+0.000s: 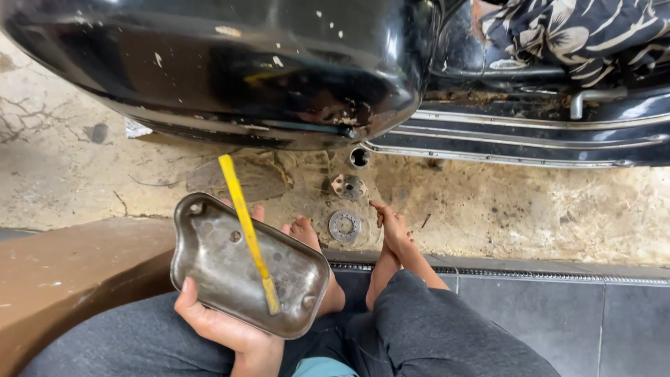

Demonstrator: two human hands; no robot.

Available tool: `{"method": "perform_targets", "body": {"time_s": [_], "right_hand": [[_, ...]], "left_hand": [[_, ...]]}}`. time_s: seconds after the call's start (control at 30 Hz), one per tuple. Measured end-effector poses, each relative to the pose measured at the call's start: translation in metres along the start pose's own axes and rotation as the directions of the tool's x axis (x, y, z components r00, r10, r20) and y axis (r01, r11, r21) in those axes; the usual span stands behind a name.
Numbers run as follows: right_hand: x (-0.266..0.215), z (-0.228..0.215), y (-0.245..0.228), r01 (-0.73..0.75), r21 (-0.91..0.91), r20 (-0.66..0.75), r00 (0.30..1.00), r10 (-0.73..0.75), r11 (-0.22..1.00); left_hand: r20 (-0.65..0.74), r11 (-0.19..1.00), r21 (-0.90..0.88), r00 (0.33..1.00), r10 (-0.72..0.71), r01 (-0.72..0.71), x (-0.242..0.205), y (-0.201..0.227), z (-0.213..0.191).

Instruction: Scrubbing the interior of a metal motorcycle component with a wire brush to remove dirt or rust.

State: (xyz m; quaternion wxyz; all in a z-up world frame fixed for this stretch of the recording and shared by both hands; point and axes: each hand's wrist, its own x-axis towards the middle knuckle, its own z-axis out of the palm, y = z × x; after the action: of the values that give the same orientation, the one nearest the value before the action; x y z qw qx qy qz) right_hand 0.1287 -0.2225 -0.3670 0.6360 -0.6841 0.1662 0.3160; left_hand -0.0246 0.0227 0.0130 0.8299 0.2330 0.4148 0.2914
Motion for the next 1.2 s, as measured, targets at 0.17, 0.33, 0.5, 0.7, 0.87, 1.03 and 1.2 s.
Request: {"method": "perform_targets", "body": {"time_s": [0.17, 0.33, 0.5, 0.7, 0.87, 1.03, 1.2], "right_hand": [[-0.001, -0.001, 0.009, 0.053, -0.019, 0.005, 0.999, -0.053, 0.998], [0.004, -0.007, 0.017, 0.114, 0.070, -0.053, 0.993, -0.110, 0.991], [0.004, -0.008, 0.016, 0.110, 0.059, -0.051, 0.993, -0.107, 0.992], [-0.014, -0.011, 0.006, 0.124, 0.060, 0.005, 0.992, -0.125, 0.990], [-0.061, 0.011, -0.051, 0.146, 0.053, 0.036, 0.988, -0.148, 0.988], [-0.083, -0.002, -0.112, 0.213, 0.234, 0.369, 0.883, -0.290, 0.948], [-0.122, 0.010, -0.156, 0.397, 0.012, 0.622, 0.716, -0.318, 0.918]], "left_hand": [[-0.003, 0.999, -0.034, 0.999, 0.032, -0.032, 0.010, -0.007, -0.004], [0.011, 0.985, -0.149, 0.996, 0.094, -0.091, 0.012, -0.016, -0.015], [0.214, 0.946, -0.314, 0.977, -0.014, 0.083, 0.012, -0.041, -0.032], [0.295, 0.979, -0.194, 0.949, 0.115, -0.058, -0.001, -0.087, -0.034], [-0.101, 0.907, -0.266, 0.926, -0.363, 0.326, 0.006, -0.112, -0.030], [-0.129, 0.912, 0.110, 0.916, -0.380, 0.395, 0.042, -0.171, -0.092], [-0.181, 0.834, 0.102, 0.835, -0.520, 0.542, 0.041, -0.172, -0.067]]}}
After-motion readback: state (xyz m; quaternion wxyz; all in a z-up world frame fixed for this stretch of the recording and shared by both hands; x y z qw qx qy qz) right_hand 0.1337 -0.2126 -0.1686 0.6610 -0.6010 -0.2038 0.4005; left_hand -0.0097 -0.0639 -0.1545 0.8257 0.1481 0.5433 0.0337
